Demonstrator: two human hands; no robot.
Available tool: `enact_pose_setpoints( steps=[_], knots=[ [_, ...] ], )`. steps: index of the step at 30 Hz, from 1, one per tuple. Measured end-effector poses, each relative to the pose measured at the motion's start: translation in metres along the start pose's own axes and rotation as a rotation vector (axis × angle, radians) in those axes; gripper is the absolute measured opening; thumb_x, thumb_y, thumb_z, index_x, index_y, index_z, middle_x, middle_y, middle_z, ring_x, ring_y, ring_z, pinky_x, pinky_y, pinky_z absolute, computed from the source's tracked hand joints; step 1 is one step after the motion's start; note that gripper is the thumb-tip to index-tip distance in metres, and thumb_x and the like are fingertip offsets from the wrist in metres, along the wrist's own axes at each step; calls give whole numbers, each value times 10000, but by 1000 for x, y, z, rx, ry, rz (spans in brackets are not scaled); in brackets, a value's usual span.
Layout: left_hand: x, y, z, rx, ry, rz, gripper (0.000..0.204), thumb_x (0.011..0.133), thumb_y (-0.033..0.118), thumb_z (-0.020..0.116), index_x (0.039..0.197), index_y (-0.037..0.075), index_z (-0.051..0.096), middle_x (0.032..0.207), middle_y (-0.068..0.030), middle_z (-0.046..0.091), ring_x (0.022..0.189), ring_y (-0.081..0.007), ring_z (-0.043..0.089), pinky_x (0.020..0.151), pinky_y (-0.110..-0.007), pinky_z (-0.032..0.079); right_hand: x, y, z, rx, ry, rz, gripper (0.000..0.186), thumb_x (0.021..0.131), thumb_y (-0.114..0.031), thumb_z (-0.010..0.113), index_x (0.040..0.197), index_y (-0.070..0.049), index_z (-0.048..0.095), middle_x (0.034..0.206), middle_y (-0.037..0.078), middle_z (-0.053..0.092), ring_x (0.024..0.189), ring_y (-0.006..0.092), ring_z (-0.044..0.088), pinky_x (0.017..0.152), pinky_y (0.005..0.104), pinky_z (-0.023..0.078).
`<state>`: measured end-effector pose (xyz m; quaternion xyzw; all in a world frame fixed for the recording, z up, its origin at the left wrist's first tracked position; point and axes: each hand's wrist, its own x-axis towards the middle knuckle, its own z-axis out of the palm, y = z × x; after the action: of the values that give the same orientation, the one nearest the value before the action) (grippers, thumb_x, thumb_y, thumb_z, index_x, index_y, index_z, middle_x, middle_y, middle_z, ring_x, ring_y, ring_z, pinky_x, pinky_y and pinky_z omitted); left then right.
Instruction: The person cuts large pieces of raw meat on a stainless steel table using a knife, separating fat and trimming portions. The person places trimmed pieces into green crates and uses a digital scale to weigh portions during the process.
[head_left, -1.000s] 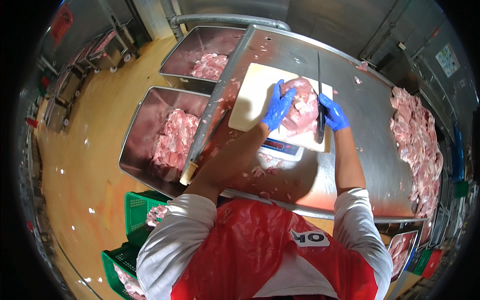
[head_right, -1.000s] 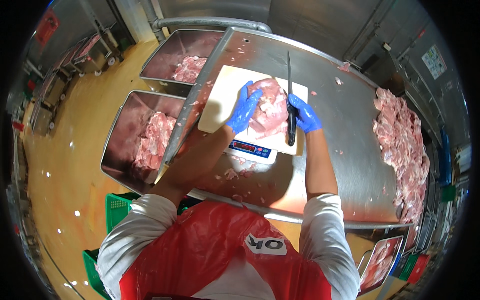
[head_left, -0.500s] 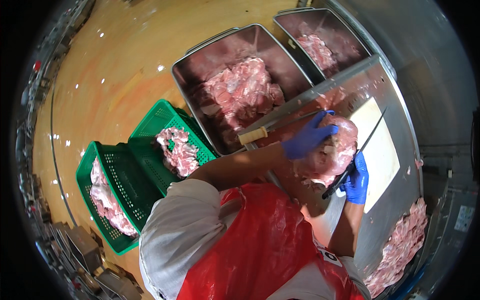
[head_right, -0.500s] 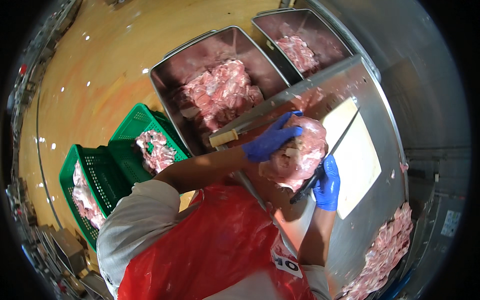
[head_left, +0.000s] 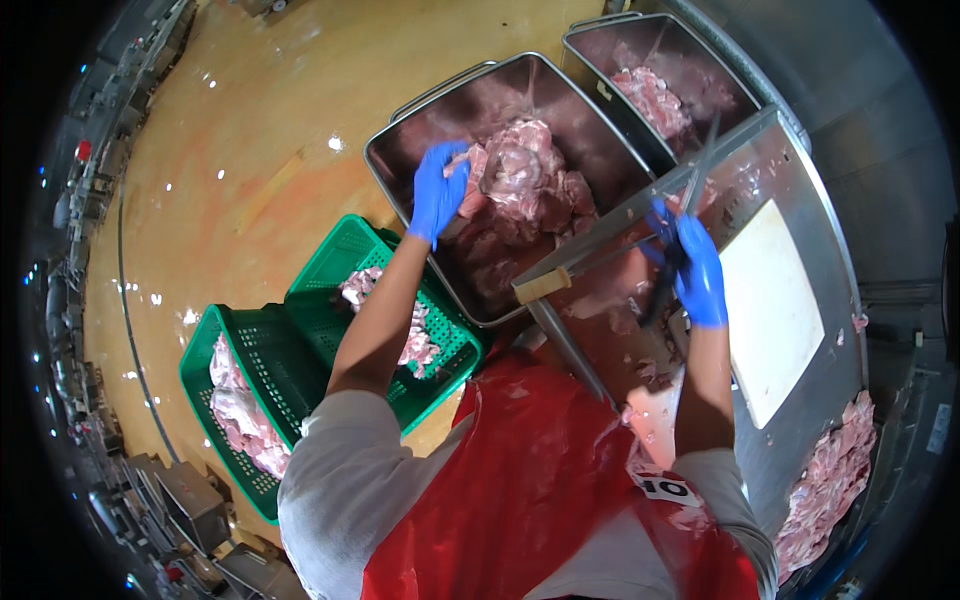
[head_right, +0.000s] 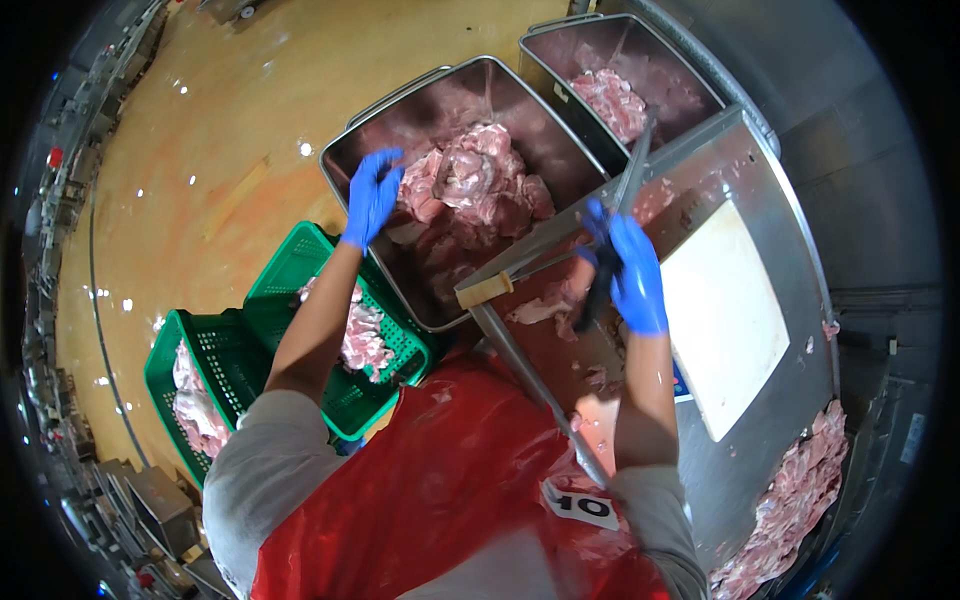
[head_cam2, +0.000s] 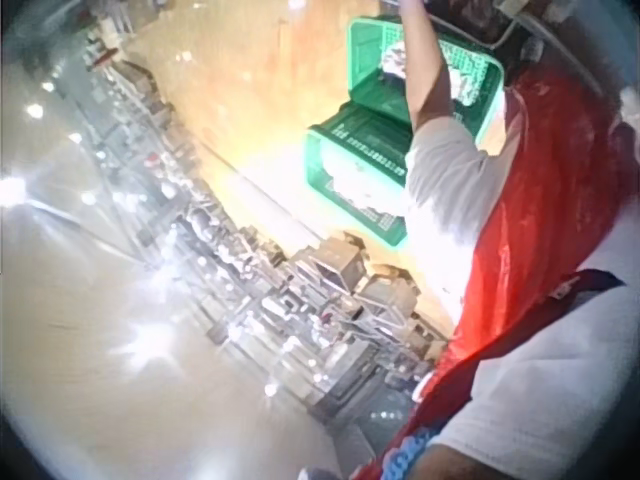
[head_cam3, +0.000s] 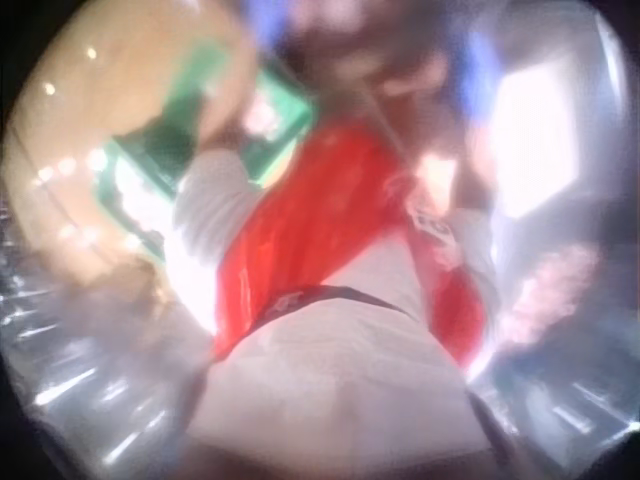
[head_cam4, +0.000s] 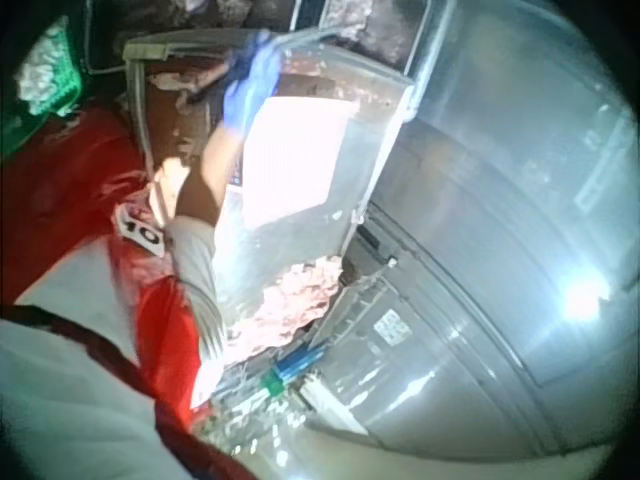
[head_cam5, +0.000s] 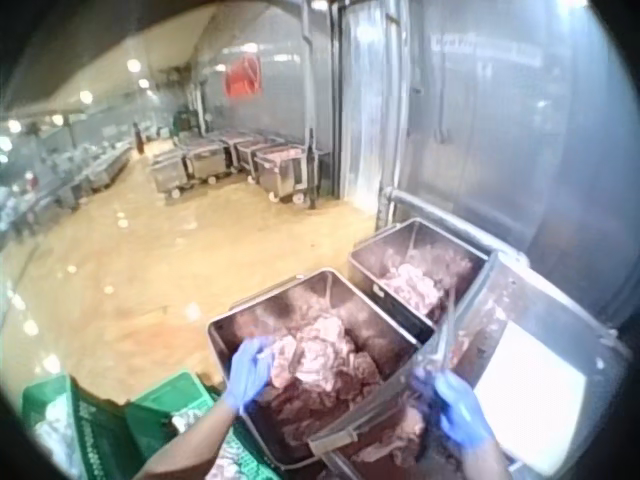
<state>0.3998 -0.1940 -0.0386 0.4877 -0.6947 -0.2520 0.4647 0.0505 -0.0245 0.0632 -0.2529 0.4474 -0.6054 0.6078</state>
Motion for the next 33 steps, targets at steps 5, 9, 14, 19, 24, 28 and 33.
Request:
enact_pose_setpoints(
  steps=[5, 9, 14, 19, 24, 28, 33],
  knots=[
    [-92, 84, 31, -7, -658, 142, 282, 859, 113, 622, 1130, 36, 637, 1150, -174, 632, 1038, -328, 626, 907, -417, 499, -127, 24, -69, -156, 15, 150, 385, 1009, -249, 468, 1291, 9, 520, 1350, 187, 529, 1223, 319, 539, 967, 459, 493],
    [-149, 119, 100, -172, -1165, 361, 838, 804, 277, 709, 1493, 78, 274, 1519, -246, 262, 1420, -404, 248, 1131, -479, 288, -186, 12, -96, -167, 160, 59, 406, 1008, -247, 466, 1307, 26, 500, 1308, 203, 558, 1202, 341, 553, 958, 488, 490],
    [-182, 93, 156, 176, -1118, 502, 1107, 715, 431, 774, 1516, 21, 131, 1550, -305, 52, 1426, -511, 61, 1166, -536, 140, -280, 5, -128, -135, 418, -65, 477, 978, -378, 501, 1270, -3, 528, 1353, 231, 512, 1245, 382, 505, 963, 546, 463],
    [-185, 72, 200, 74, -1001, 558, 1168, 692, 488, 786, 1493, -40, 121, 1540, -310, 77, 1435, -480, 76, 1172, -526, 122, -360, 33, -144, -63, 621, -112, 433, 990, -411, 460, 1194, -43, 564, 1379, 235, 487, 1257, 396, 487, 976, 556, 452],
    [-193, 99, 252, 7, -959, 575, 1006, 697, 458, 800, 1426, -18, 296, 1490, -289, 258, 1398, -447, 242, 1151, -496, 217, -415, 61, -150, 8, 756, -193, 385, 994, -412, 460, 1121, -71, 586, 1341, 236, 523, 1229, 394, 513, 973, 548, 456],
    [-213, 114, 276, -262, -1309, 821, 795, 733, 405, 781, 1346, 35, 434, 1455, -233, 348, 1347, -424, 330, 1125, -478, 281, -451, 79, -151, 134, 864, -243, 295, 993, -316, 500, 1067, -51, 605, 1265, 222, 589, 1167, 370, 567, 956, 511, 468],
    [-244, 136, 277, -295, -1266, 776, 723, 778, 366, 739, 1338, 15, 444, 1440, -246, 360, 1326, -426, 352, 1116, -484, 292, -492, 104, -156, 158, 969, -248, 278, 987, -345, 501, 1062, -95, 598, 1287, 226, 572, 1196, 384, 541, 968, 550, 459]
  ],
)
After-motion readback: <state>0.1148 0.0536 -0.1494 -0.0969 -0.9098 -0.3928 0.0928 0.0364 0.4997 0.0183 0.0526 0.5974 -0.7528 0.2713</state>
